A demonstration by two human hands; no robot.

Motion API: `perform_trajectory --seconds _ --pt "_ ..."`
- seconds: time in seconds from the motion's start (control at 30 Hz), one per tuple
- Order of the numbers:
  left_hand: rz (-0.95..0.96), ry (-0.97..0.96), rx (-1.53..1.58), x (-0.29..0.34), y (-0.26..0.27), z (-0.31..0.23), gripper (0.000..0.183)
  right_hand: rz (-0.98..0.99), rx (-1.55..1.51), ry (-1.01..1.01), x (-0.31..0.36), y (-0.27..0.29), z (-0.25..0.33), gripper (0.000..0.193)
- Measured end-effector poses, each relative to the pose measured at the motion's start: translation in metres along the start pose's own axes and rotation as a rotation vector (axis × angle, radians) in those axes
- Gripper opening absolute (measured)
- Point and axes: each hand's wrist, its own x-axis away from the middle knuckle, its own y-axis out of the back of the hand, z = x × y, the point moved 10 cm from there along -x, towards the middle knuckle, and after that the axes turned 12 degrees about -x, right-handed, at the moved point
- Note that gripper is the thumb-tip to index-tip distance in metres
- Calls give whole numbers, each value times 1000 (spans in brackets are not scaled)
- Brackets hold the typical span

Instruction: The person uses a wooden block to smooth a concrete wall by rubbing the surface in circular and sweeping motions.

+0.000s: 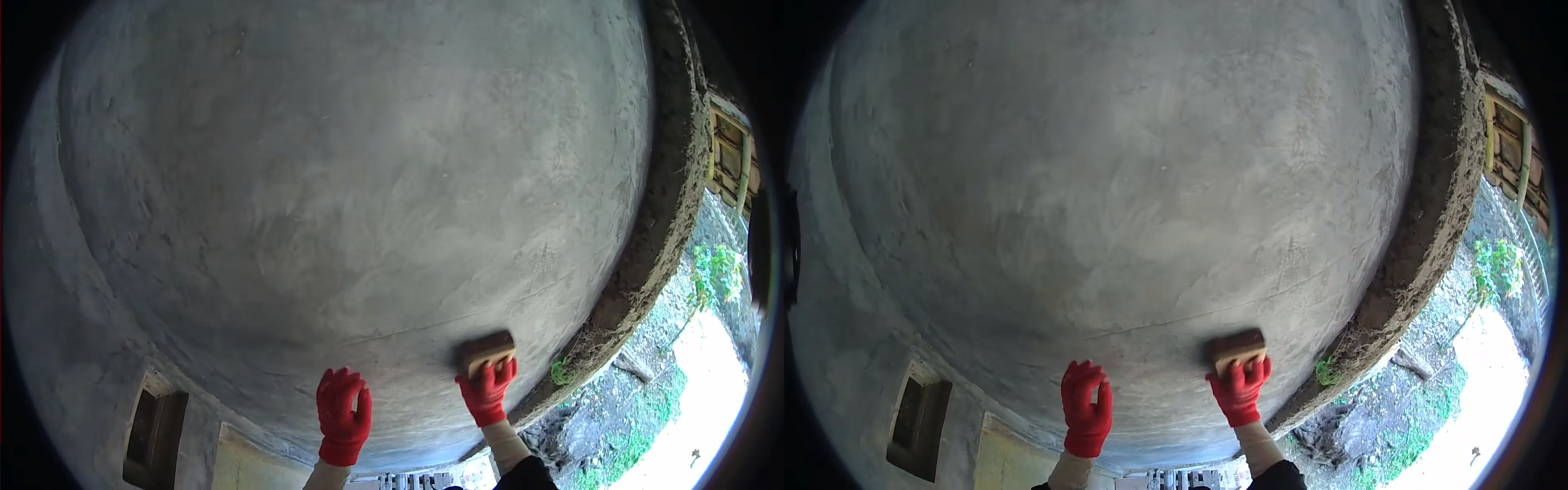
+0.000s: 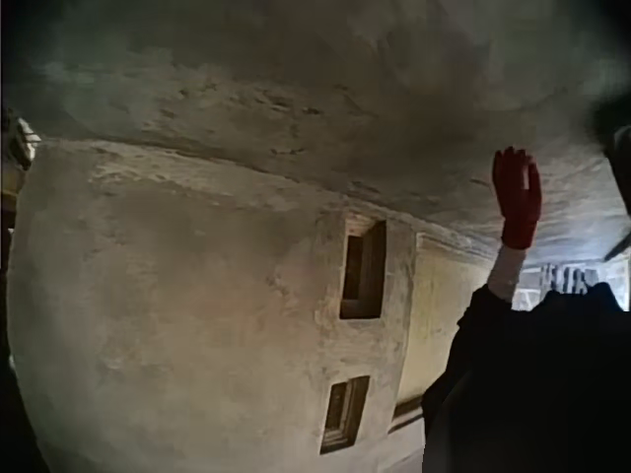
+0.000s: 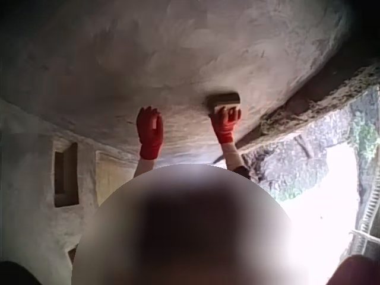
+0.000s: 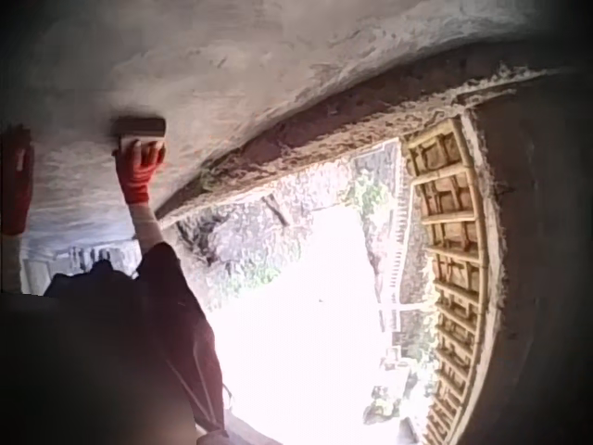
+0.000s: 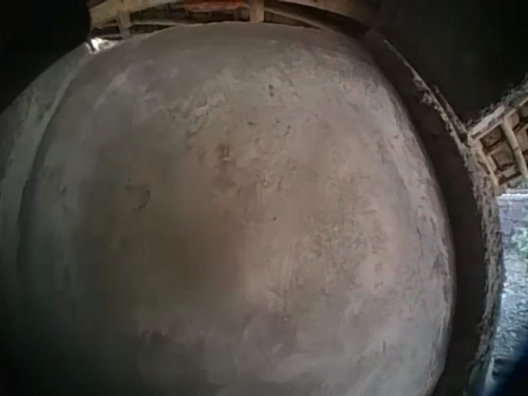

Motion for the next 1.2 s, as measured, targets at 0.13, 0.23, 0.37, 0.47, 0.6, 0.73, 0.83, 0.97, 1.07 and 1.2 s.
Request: perform_trajectory --seconds 0.13,0.23,0.37,0.47,0.6,0.73,0.83,0.97,1.07,1.2 --pt "-19 106 -26 5 22 6 25 -2 79 89 -62 -2 23 89" --pt "-12 210 -30 15 21 19 22 -75 19 76 -178 11 57 89" --pt "-11 283 33 28 31 22 20 -157 24 -32 -170 2 63 81" --pt "6 320 83 33 33 22 20 17 141 -75 -34 -33 42 100" --pt "94 351 83 44 42 25 19 111 46 102 -13 -52 64 99" --pt "45 350 99 47 51 30 20 -9 64 54 -158 -37 114 88" --pt "-21 385 141 49 59 26 20 -55 59 33 -206 -37 134 86" --pt "-7 438 132 68 59 30 20 -32 76 -25 -115 -64 124 90" --pt "19 499 172 77 60 29 18 232 45 243 11 -101 131 84" --pt "-55 577 220 85 80 42 16 211 -28 260 -52 -107 179 78"
